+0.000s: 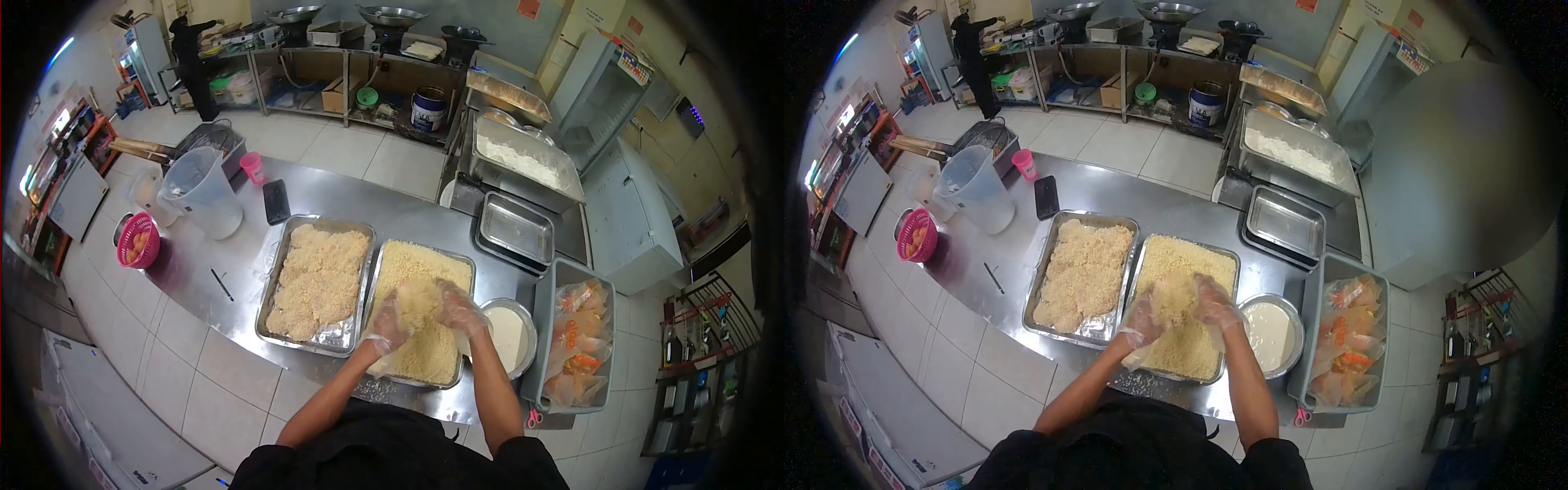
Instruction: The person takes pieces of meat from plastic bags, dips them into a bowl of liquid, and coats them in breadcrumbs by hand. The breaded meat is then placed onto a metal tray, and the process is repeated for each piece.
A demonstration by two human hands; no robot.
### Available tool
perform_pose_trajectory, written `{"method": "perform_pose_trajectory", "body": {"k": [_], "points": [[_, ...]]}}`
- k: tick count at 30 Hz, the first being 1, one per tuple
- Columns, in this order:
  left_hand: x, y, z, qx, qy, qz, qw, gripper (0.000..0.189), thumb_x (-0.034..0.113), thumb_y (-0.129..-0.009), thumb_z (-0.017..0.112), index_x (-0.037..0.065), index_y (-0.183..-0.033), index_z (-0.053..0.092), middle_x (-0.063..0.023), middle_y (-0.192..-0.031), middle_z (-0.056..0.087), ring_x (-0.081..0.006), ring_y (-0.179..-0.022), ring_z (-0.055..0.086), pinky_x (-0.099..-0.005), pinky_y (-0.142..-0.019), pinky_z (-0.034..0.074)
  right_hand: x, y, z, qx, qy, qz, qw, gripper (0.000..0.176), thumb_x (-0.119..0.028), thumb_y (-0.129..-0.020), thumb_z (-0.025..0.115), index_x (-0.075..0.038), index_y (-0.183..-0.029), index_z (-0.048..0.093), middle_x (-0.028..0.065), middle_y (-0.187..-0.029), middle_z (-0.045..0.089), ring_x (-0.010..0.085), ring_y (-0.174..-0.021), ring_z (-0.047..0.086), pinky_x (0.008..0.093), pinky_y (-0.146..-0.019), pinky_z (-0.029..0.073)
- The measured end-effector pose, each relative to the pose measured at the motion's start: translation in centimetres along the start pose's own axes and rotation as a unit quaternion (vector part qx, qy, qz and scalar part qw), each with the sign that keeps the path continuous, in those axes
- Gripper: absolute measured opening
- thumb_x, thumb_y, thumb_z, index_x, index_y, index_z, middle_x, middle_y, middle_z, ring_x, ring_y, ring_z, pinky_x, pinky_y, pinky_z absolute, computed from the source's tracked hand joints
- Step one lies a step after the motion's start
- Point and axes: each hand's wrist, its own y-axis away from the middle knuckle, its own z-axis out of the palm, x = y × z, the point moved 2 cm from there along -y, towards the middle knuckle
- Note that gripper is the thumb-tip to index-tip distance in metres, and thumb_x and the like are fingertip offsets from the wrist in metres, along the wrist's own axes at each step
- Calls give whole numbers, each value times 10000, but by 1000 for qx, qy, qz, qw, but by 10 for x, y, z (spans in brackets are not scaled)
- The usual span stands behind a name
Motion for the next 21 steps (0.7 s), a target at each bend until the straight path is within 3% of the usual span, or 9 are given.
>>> {"method": "perform_pose_trajectory", "body": {"k": [2, 6, 7, 10, 13, 14, 17, 20, 21], "points": [[-12, 11, -11, 18, 29, -56, 998, 718, 227, -747, 665, -48, -1351, 391, -287, -1371, 399, -383, -1326, 325, -382, -1152, 215, -40, -25, -38, -90, 27, 132, 987, 293, -171, -796, 594, 5, -1030, 583, 231, -967, 638, 376, -949, 611, 424, -847, 483], [-19, 45, -24, -8, 154, -81, 985, 714, 287, -785, 656, -82, -1328, 376, -309, -1296, 457, -414, -1243, 426, -415, -1075, 323, -7, -35, 89, -184, 20, 87, 979, 172, -129, -768, 574, -14, -887, 619, 243, -894, 632, 392, -878, 610, 433, -787, 488], [-19, 54, -27, -36, 106, -63, 992, 791, 221, -765, 694, -48, -1386, 287, -254, -1307, 458, -351, -1225, 484, -403, -956, 438, 9, -36, 109, -179, 13, 64, 982, 171, -129, -768, 580, -28, -897, 631, 236, -910, 636, 368, -876, 621, 420, -780, 493], [-36, 84, -15, -27, 84, -54, 995, 766, 230, -773, 691, -46, -1377, 308, -238, -1279, 486, -348, -1188, 510, -407, -936, 450, -12, -64, 69, -191, -68, 95, 975, 188, -151, -776, 588, -47, -924, 639, 225, -908, 642, 341, -877, 631, 406, -777, 497], [-36, 106, -1, 0, 276, -134, 952, 725, 241, -808, 687, -30, -1376, 327, -187, -1314, 463, -312, -1174, 509, -405, -927, 471, -6, -71, 82, -223, -145, 197, 944, 199, -163, -777, 589, -56, -935, 645, 184, -924, 658, 304, -866, 642, 397, -775, 500], [-37, 106, -9, -3, 309, -151, 939, 724, 243, -812, 690, -25, -1379, 327, -177, -1327, 453, -302, -1181, 502, -400, -926, 477, 1, -78, 87, -235, -137, 186, 944, 206, -170, -786, 578, -61, -945, 649, 182, -930, 662, 306, -862, 645, 399, -774, 501], [-37, 108, -32, -35, 35, -19, 999, 750, 251, -820, 706, -7, -1399, 305, -147, -1360, 419, -272, -1210, 473, -375, -907, 500, -15, -100, 55, -238, -46, 90, 966, 240, -191, -812, 536, -80, -985, 663, 182, -943, 675, 323, -855, 652, 408, -768, 504], [-42, 113, -26, -18, 271, -99, 957, 775, 294, -811, 725, -2, -1398, 315, -147, -1349, 437, -254, -1206, 472, -362, -922, 487, 64, -88, 128, -111, 72, -41, 990, 254, -233, -808, 563, -45, -937, 674, 182, -924, 679, 332, -847, 656, 420, -778, 508], [-50, 117, -21, -3, 294, -90, 952, 772, 305, -814, 722, -2, -1397, 319, -147, -1346, 440, -252, -1204, 473, -364, -933, 477, 67, -88, 127, -166, 122, -54, 977, 267, -233, -796, 577, -27, -939, 669, 188, -914, 678, 329, -852, 658, 416, -785, 510]]}}
